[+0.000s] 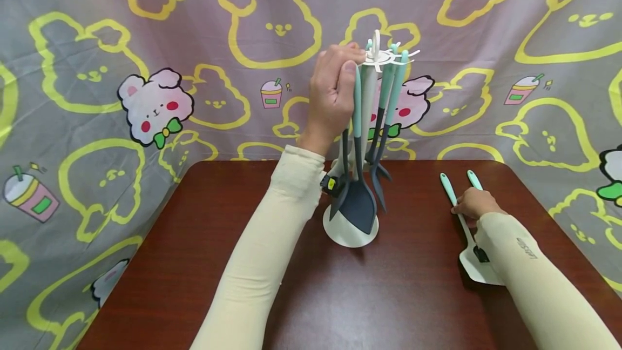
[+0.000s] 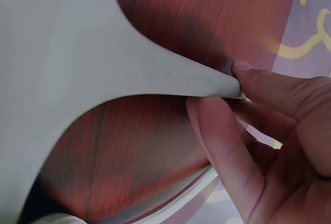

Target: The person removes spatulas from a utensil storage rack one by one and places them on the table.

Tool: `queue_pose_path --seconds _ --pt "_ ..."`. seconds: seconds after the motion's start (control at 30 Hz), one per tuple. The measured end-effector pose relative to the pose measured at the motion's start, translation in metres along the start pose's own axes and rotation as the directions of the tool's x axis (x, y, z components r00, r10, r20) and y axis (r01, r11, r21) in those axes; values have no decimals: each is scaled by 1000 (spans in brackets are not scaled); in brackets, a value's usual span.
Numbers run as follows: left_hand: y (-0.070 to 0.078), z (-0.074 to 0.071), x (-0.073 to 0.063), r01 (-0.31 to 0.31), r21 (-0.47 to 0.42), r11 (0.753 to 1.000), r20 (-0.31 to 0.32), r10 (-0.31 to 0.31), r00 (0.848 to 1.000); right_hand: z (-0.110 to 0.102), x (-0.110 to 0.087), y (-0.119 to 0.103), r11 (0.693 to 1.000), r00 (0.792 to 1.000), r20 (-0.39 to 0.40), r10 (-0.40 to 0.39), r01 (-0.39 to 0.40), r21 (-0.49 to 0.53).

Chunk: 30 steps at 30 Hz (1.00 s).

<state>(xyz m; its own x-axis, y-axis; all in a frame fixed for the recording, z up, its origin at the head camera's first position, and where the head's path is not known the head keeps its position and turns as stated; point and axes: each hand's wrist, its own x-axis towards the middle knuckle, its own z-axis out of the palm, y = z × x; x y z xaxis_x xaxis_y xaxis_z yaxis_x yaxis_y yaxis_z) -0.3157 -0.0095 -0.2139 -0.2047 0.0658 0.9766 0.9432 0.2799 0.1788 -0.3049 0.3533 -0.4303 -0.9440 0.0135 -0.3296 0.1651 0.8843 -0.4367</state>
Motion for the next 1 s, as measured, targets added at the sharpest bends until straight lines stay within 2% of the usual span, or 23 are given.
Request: queue_pose_path --seconds 0.23,0.43,0.53,0.8,1.0 --pt "1 -2 1 -10 -2 1000 -2 10 1000 -2 1 -1 1000 1000 29 11 -12 23" --pt "1 -2 0 -6 -1 1000 1 6 1000 -4 0 -3 998 997 73 -29 33 -54" --pt "1 -1 0 -2 -1 1000 5 2 1000 -4 -1 -3 995 998 63 -32 38 -94" --pt "0 0 -1 -3 -1 1000 5 3 1000 -17 -8 -10 978 996 37 81 -73 -194" --pt "-1 1 0 -15 5 1000 -7 15 1000 -27 -12 -18 981 1000 -18 2 -6 -194"
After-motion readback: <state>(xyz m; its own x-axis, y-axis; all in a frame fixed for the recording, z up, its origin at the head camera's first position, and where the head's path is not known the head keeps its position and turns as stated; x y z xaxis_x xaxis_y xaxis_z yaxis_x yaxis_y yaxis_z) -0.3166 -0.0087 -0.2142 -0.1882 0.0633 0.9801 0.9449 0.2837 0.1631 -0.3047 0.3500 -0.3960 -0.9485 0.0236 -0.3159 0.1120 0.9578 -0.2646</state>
